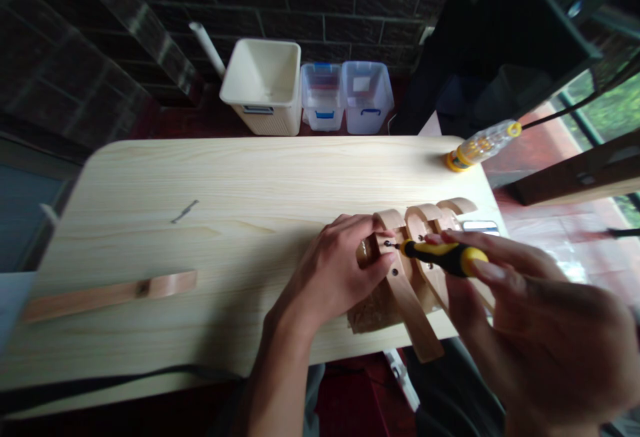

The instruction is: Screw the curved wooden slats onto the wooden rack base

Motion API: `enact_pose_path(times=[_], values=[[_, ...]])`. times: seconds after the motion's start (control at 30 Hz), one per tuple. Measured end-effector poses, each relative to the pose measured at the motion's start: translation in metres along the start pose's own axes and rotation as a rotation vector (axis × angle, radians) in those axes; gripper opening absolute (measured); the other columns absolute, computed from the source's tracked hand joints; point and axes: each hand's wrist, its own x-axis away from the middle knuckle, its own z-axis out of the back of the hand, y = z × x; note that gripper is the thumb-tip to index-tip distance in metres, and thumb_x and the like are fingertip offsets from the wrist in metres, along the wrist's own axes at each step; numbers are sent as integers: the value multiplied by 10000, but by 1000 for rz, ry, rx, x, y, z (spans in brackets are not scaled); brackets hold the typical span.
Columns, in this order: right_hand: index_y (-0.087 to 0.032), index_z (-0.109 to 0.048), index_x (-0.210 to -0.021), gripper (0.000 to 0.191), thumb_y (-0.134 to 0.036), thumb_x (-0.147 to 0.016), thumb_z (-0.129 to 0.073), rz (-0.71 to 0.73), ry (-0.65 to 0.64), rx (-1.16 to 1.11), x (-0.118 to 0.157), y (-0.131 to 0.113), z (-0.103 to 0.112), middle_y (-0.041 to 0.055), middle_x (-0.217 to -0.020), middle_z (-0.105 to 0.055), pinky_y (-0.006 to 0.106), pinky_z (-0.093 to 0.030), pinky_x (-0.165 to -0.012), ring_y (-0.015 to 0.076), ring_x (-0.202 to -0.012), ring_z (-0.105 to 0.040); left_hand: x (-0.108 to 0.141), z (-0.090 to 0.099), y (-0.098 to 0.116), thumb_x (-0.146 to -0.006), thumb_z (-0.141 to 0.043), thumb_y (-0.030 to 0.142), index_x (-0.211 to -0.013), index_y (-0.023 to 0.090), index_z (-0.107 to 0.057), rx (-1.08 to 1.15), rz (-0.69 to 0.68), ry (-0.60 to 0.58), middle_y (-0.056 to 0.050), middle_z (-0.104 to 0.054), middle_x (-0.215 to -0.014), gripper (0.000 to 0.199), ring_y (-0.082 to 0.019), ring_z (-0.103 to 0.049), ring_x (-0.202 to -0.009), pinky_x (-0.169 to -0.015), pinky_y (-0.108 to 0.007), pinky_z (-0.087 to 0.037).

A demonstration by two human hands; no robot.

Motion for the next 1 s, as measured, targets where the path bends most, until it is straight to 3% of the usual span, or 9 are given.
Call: enact_pose_path(times=[0.37,0.63,0.83,1.0], values=[[-377,-778,-1320,428,-150,-972,-881,-14,17,47,10,7,-2,-59,-1421,-776,169,-598,-1070,100,-1252,-780,0,2,2,-968,-763,232,-1134,262,-760,13,10,-24,8,-803,-1178,169,-224,-725,-1161,-1055,-363,-554],[-372,-764,-1298,502,-60,-919,-867,-55,39,-119,1,-3,-3,-69,-1422,-762,211,-637,-1085,112,-1213,-801,-1,-1,1,-959,-749,229,-1098,258,-764,12,-25,10,-5,-815,-1139,143,-240,-744,-1128,-1016,-380,-563],[-380,-782,-1242,372,-114,-987,-831,-91,5,-92,2,-1,-2,-86,-1391,-760,79,-581,-1076,49,-1213,-780,-2,-1,2,-949,-753,188,-1033,254,-782,9,-23,54,13,-817,-1070,111,-202,-764,-1031,-967,-349,-568],[-362,-776,-1251,309,-169,-1014,-826,-58,-24,-1,5,2,-1,-41,-1376,-768,121,-651,-966,101,-1172,-805,-2,-1,3,-947,-749,179,-1016,257,-785,8,-29,54,16,-817,-1036,110,-197,-766,-995,-955,-343,-569]])
